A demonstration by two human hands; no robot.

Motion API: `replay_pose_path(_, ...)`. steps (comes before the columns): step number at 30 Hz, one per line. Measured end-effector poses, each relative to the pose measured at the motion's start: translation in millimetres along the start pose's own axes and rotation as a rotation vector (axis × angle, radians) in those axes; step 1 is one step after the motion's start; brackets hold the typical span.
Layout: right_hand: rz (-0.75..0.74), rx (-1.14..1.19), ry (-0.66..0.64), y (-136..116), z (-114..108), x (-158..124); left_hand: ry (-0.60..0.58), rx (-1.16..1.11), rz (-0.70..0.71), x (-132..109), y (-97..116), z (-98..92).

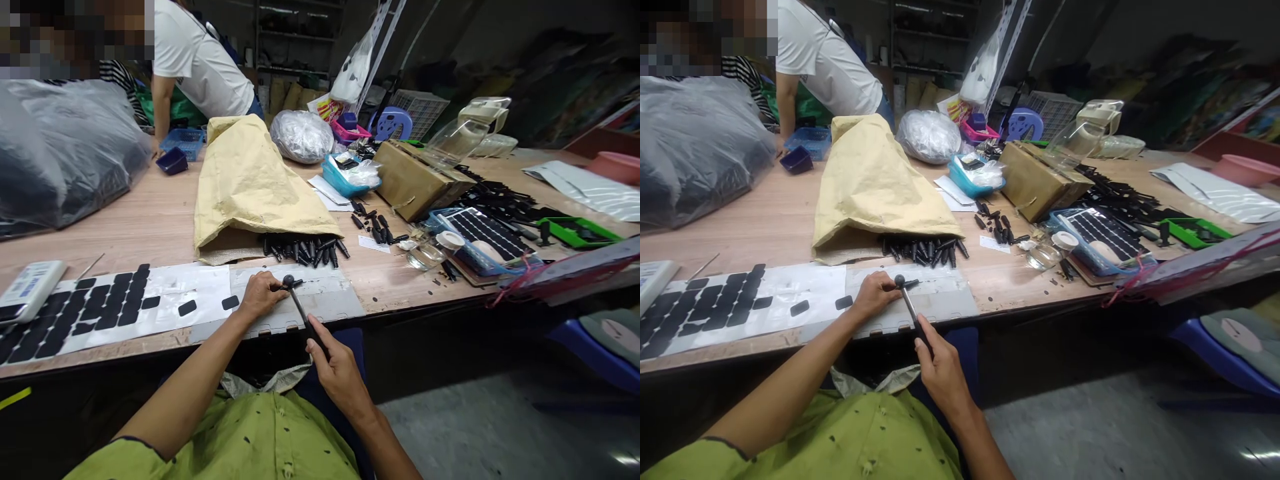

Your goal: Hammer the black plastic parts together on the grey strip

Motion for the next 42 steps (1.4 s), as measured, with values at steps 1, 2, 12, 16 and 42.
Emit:
replay_pose_path(1, -0.017, -0.01, -0.014, -0.5, 1.5, 0.4, 0.0, 0.004, 0.005, 0.0, 0.1, -0.2)
replay_pose_path(2, -0.022, -0.013, -0.02, -0.3, 2.4, 0.7, 0.0, 0.005, 0.009, 0.0, 0.2, -0.4)
replay_pose_path(12, -0.007, -0.001, 0.048, 3.1, -1.8, -1.8, 0.008, -0.018, 0.012, -0.4, 0.6, -1.0)
replay_pose_path(16, -0.017, -0.008, 0.016, -0.6, 4.9, -1.1, 0.005, -0.007, 0.025, -0.7, 1.7, -2.0)
replay_pose_path(42, 0.132, -0.019, 0.214, 23.1, -6.8, -3.3, -0.038, 0.023, 0.008, -3.0, 7.1, -5.4)
Point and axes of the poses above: each hand's wrist, its own x-axis towards the middle knuckle, its own z-axis out of the palm, y = z × x, the point moved 3 cm from there along x, towards the middle knuckle, and after that the axes turned 1 degree about z, right-handed, at the moved point
